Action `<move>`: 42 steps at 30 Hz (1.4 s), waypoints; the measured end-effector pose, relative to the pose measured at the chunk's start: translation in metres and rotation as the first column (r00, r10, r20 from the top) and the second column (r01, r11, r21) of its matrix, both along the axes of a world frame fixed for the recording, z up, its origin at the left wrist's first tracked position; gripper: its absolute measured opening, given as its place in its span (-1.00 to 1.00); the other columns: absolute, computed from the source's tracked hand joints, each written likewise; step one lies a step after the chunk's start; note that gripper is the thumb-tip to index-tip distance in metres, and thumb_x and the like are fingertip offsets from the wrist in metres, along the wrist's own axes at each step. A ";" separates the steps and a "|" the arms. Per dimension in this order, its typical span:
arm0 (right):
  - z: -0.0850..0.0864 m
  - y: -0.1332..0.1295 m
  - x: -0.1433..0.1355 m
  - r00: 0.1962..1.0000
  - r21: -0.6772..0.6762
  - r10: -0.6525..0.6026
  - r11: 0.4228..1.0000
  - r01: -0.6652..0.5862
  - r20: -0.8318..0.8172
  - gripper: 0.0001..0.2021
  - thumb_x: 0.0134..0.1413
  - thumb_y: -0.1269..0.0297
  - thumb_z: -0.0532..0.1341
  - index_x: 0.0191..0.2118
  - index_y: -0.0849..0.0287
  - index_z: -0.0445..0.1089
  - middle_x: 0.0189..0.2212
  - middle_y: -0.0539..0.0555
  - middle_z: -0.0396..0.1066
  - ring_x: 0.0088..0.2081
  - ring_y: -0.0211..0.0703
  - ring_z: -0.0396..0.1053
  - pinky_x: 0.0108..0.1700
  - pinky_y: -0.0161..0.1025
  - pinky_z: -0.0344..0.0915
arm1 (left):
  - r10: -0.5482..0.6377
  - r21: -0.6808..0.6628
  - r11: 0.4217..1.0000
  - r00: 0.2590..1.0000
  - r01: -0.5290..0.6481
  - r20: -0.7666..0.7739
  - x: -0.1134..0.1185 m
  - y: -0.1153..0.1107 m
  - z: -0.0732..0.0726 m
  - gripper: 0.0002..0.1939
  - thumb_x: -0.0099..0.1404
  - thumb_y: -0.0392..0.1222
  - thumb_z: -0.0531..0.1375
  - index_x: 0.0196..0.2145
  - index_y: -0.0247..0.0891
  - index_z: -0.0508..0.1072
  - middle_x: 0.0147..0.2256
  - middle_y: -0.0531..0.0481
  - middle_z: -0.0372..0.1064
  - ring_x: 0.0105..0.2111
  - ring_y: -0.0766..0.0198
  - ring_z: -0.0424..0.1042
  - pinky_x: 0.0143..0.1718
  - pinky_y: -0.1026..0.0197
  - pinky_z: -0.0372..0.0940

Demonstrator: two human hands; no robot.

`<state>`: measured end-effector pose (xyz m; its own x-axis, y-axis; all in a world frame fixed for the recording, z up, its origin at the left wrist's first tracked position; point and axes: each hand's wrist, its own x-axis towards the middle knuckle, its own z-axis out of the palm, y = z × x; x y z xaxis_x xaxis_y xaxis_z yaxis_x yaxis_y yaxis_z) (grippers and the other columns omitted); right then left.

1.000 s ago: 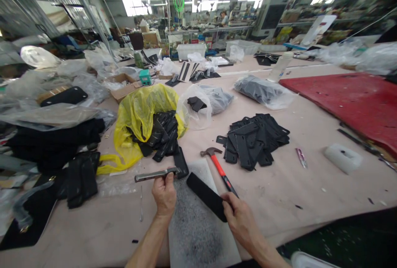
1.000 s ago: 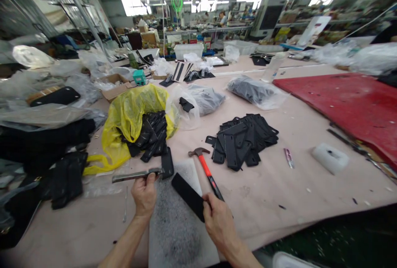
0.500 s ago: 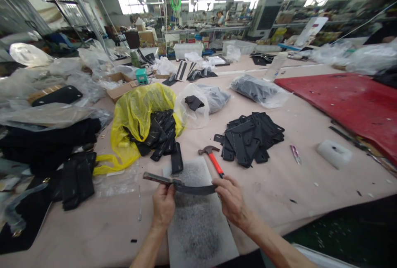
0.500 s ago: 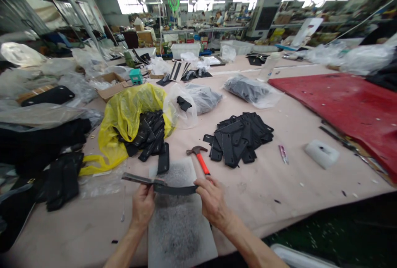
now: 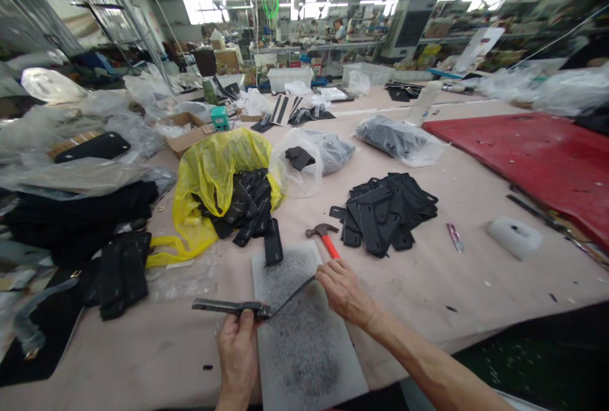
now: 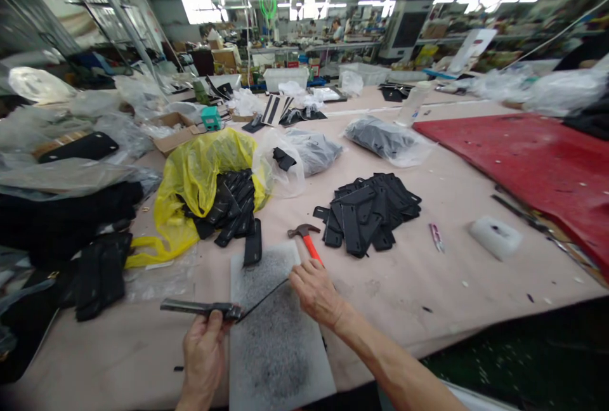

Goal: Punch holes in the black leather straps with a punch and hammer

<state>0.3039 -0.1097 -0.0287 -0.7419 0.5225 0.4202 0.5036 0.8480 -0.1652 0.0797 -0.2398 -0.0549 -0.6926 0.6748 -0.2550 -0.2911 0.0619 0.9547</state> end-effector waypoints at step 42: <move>-0.017 -0.074 -0.012 0.979 -0.414 -0.142 0.890 0.192 0.148 -0.14 0.06 0.07 0.22 0.39 0.26 -0.13 0.38 0.24 -0.17 0.39 0.20 -0.28 0.33 0.32 -0.36 | -0.468 -0.098 0.847 0.645 0.523 -0.604 0.018 0.094 -0.004 -0.78 0.28 -0.15 0.13 -0.23 -0.23 0.55 -0.20 -0.10 0.56 -0.14 0.11 0.51 -0.02 0.04 0.36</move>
